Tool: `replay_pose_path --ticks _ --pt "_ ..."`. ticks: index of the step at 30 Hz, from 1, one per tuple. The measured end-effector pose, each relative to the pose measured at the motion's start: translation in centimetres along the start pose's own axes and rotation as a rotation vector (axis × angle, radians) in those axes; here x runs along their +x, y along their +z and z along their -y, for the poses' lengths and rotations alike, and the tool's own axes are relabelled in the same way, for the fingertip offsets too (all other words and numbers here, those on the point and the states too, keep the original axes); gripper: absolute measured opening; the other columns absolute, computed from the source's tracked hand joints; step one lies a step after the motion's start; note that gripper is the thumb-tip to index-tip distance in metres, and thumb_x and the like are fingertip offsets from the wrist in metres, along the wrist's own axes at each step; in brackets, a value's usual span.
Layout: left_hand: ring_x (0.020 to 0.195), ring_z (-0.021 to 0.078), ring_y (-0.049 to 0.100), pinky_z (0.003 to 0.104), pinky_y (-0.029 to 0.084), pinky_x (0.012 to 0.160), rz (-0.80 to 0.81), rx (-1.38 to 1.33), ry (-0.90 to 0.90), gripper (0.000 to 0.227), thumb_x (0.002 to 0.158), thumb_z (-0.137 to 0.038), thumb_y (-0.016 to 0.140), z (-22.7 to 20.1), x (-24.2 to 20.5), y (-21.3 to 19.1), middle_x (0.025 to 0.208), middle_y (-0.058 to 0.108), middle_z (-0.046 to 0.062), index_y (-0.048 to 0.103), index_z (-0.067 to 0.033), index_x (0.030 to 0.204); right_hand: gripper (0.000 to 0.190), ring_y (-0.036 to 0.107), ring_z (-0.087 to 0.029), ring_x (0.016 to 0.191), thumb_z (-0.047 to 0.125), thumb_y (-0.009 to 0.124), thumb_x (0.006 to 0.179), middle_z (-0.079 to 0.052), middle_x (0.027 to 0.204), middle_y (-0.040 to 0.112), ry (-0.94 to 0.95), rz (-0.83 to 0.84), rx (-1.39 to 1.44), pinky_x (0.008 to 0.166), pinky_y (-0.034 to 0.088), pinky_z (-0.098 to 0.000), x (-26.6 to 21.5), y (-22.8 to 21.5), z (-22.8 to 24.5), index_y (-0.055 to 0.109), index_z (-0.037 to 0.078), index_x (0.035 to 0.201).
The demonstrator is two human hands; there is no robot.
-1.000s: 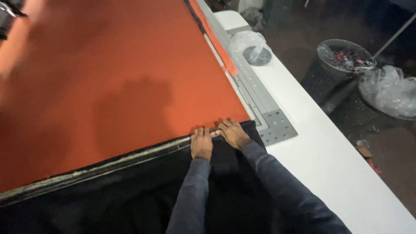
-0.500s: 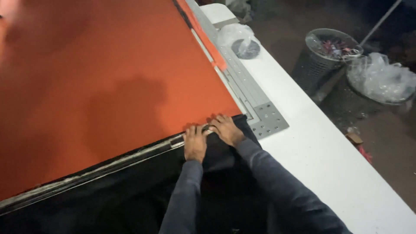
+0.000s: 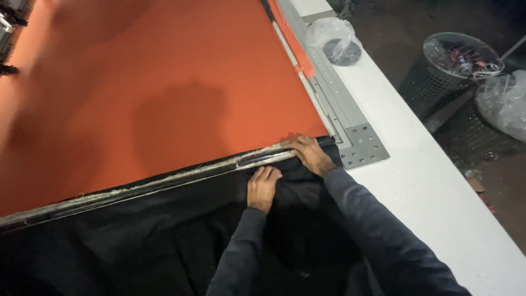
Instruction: The person smooths a black fabric on a large orange surface, then picks up a white cloth to wipe the edge of the fabric. They continue to smooth and press the fabric along the edge of the surface.
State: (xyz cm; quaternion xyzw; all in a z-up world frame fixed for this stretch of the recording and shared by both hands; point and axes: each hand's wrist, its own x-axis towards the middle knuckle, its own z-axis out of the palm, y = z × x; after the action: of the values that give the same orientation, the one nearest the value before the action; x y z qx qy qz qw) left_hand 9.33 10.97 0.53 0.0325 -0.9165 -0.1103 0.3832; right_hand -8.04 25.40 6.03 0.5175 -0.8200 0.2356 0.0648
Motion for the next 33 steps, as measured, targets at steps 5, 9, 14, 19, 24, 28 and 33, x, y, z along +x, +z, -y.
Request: replay_pose_path --ticks 5,9,14,19,24,28,33 --pt "0.086 0.0166 0.063 0.028 0.057 0.079 -0.073 0.015 0.068 0.016 0.100 -0.038 0.061 -0.2 -0.4 0.2 0.093 0.062 -0.005 0.066 -0.0231 0.099 0.026 0.061 -0.025 0.112 0.034 0.049 0.108 0.003 0.119 0.063 -0.107 -0.059 -0.085 0.095 0.046 -0.0406 -0.2 0.3 -0.3 0.070 0.032 0.122" --pt "0.084 0.0189 0.065 0.031 0.057 0.077 -0.027 -0.076 0.105 0.022 0.101 -0.039 0.061 0.9 0.4 -0.2 0.087 0.062 -0.003 0.066 -0.0193 0.094 0.021 0.061 -0.020 0.119 0.032 0.056 0.104 0.006 0.117 0.065 -0.190 -0.112 -0.096 0.096 0.049 -0.0366 -0.3 1.2 -0.7 0.074 0.032 0.115" --pt "0.096 0.0231 0.070 0.039 0.057 0.088 -0.036 -0.108 0.024 0.018 0.103 -0.034 0.064 4.5 3.5 0.8 0.094 0.070 0.003 0.073 -0.0196 0.099 0.016 0.064 -0.014 0.111 0.027 0.061 0.101 0.011 0.114 0.069 -0.265 -0.225 -0.308 0.093 0.050 -0.0304 -0.4 0.7 1.1 0.077 0.027 0.101" --pt "0.117 0.0296 0.061 0.045 0.046 0.101 0.037 0.059 -0.025 0.043 0.107 -0.049 0.051 9.0 9.3 2.2 0.117 0.061 0.012 0.060 -0.0101 0.122 0.019 0.068 -0.016 0.106 0.024 0.057 0.101 0.007 0.111 0.073 -0.276 -0.141 -0.338 0.092 0.053 -0.0325 0.3 -1.7 4.0 0.076 0.022 0.104" --pt "0.153 0.0299 0.035 0.045 0.013 0.132 0.434 0.116 -0.211 0.085 0.105 -0.072 0.024 7.7 9.0 3.1 0.160 0.042 0.018 0.046 -0.0021 0.148 0.017 0.068 -0.017 0.103 0.022 0.057 0.099 0.004 0.108 0.072 -0.318 -0.089 -0.413 0.092 0.052 -0.0343 0.4 -1.4 3.7 0.073 0.020 0.104" --pt "0.137 0.0316 0.056 0.046 0.033 0.122 0.025 0.143 -0.105 0.084 0.100 -0.073 0.045 7.6 8.6 2.6 0.143 0.060 0.020 0.059 0.0008 0.138 0.014 0.069 -0.018 0.100 0.019 0.059 0.099 0.003 0.108 0.070 -0.384 -0.122 -0.474 0.092 0.051 -0.0334 0.4 -0.3 2.9 0.072 0.018 0.105" --pt "0.142 0.0319 0.052 0.045 0.034 0.122 0.090 0.071 -0.116 0.088 0.098 -0.075 0.046 9.4 7.8 4.7 0.148 0.057 0.020 0.057 -0.0001 0.141 0.020 0.067 -0.020 0.104 0.015 0.057 0.103 0.003 0.107 0.071 -0.255 0.083 -0.503 0.093 0.050 -0.0341 2.1 -2.8 5.0 0.076 0.020 0.104"
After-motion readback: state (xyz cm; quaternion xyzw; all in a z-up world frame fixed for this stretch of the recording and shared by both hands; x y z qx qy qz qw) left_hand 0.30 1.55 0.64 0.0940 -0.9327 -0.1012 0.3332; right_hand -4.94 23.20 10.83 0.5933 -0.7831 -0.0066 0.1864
